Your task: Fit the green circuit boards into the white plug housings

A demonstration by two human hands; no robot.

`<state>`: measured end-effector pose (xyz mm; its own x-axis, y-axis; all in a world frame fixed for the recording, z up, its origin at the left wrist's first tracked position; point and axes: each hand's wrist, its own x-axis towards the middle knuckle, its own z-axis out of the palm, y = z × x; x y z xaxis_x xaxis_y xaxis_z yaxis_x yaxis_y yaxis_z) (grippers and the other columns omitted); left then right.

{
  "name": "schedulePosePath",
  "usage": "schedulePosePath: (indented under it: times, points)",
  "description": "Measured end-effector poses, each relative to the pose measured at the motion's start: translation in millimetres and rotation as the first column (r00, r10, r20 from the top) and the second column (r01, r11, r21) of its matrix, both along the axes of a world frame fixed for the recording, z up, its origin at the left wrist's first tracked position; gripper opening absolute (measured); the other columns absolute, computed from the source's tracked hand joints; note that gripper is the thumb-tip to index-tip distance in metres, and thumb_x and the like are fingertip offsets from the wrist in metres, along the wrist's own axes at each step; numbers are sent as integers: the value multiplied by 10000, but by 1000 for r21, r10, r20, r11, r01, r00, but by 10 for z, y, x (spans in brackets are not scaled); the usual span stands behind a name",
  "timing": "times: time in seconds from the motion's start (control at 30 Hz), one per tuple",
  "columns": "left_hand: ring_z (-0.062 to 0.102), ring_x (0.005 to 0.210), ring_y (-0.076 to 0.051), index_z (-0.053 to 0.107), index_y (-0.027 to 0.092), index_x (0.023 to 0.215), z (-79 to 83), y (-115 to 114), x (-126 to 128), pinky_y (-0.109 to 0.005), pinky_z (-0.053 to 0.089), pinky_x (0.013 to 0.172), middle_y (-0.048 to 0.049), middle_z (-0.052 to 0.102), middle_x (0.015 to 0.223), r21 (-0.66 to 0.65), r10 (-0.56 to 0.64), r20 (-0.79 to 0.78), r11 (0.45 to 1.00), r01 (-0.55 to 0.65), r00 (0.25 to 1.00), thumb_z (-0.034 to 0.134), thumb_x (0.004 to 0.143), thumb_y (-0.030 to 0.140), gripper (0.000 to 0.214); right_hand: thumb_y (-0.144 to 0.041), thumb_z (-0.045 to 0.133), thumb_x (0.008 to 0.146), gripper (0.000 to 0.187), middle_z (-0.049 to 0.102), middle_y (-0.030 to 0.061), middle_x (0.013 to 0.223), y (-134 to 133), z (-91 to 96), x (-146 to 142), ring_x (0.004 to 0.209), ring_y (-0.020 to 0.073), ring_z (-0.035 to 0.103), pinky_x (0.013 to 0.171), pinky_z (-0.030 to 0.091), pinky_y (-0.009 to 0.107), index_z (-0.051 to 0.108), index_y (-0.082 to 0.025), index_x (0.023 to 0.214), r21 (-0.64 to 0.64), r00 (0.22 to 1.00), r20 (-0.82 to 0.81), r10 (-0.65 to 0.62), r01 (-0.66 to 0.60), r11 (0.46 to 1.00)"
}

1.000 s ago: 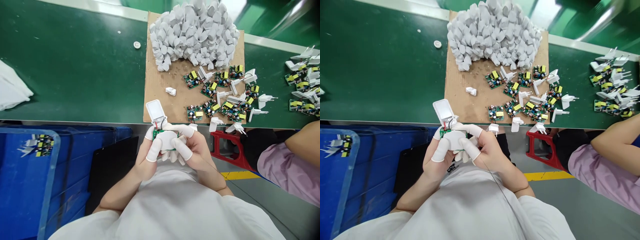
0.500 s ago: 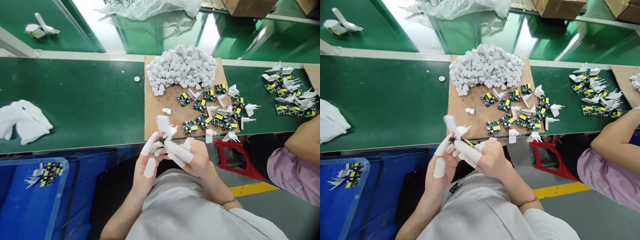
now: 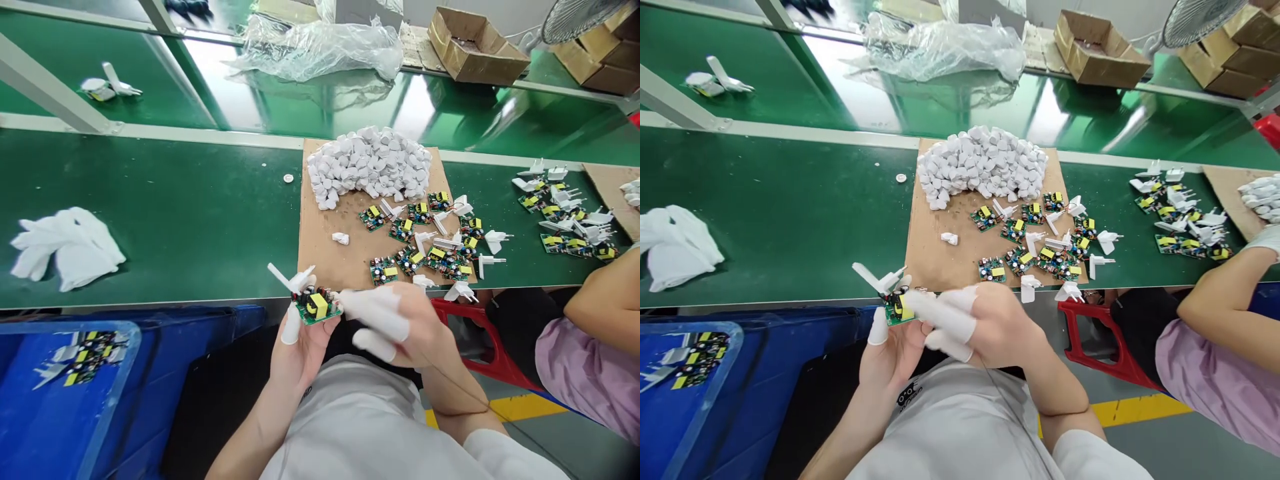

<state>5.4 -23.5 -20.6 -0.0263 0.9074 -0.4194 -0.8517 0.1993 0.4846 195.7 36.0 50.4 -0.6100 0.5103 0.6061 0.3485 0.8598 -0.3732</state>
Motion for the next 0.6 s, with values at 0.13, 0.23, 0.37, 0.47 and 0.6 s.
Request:
schedulePosePath:
  times: [0.13, 0.23, 0.37, 0.47, 0.6]
  points:
    - [838, 1033, -237, 860, 326, 1198, 46, 31, -56, -321, 712, 860, -41, 876, 1137, 64, 51, 4, 997, -51, 999, 935, 856, 473, 380, -253, 515, 1143, 514, 798, 126, 1196, 282, 177, 17, 917, 254, 743, 837, 597, 377, 465, -213, 1653, -78, 939, 142, -315, 327, 942]
    - [846, 963, -214, 879, 304, 1136, 119, 65, -36, -284, 714, 815, -35, 880, 1069, 75, 89, -17, 993, -87, 996, 972, 812, 466, 375, -223, 557, 1104, 381, 783, 181, 1203, 657, 229, -161, 1082, 331, 737, 869, 566, 401, 636, -117, 1462, -90, 780, 574, -251, 364, 927]
    - [851, 906, -188, 891, 270, 1063, 189, 86, 20, -224, 707, 760, -31, 885, 1003, 59, 190, -49, 981, -187, 981, 1015, 740, 484, 406, -106, 522, 1079, 302, 776, 208, 1169, 1049, 152, -490, 1115, 348, 723, 792, 480, 379, 691, -89, 1329, -90, 479, 871, -107, 372, 924]
    - [857, 906, -191, 894, 281, 1070, 195, 72, -2, -228, 712, 764, -34, 889, 1010, 60, 230, -66, 972, -226, 971, 1019, 734, 489, 415, 3, 548, 1006, 343, 787, 182, 1116, 1128, 59, -585, 1124, 331, 715, 782, 435, 369, 713, -114, 1283, -82, 442, 894, -68, 313, 946]
    - [863, 892, -202, 897, 279, 1047, 185, 63, -69, -238, 719, 759, -31, 889, 978, 48, 273, -78, 962, -270, 959, 1029, 716, 486, 412, -26, 586, 1021, 372, 773, 169, 1133, 1131, 52, -530, 1132, 321, 697, 790, 417, 360, 691, -131, 1362, -76, 423, 905, -51, 279, 957]
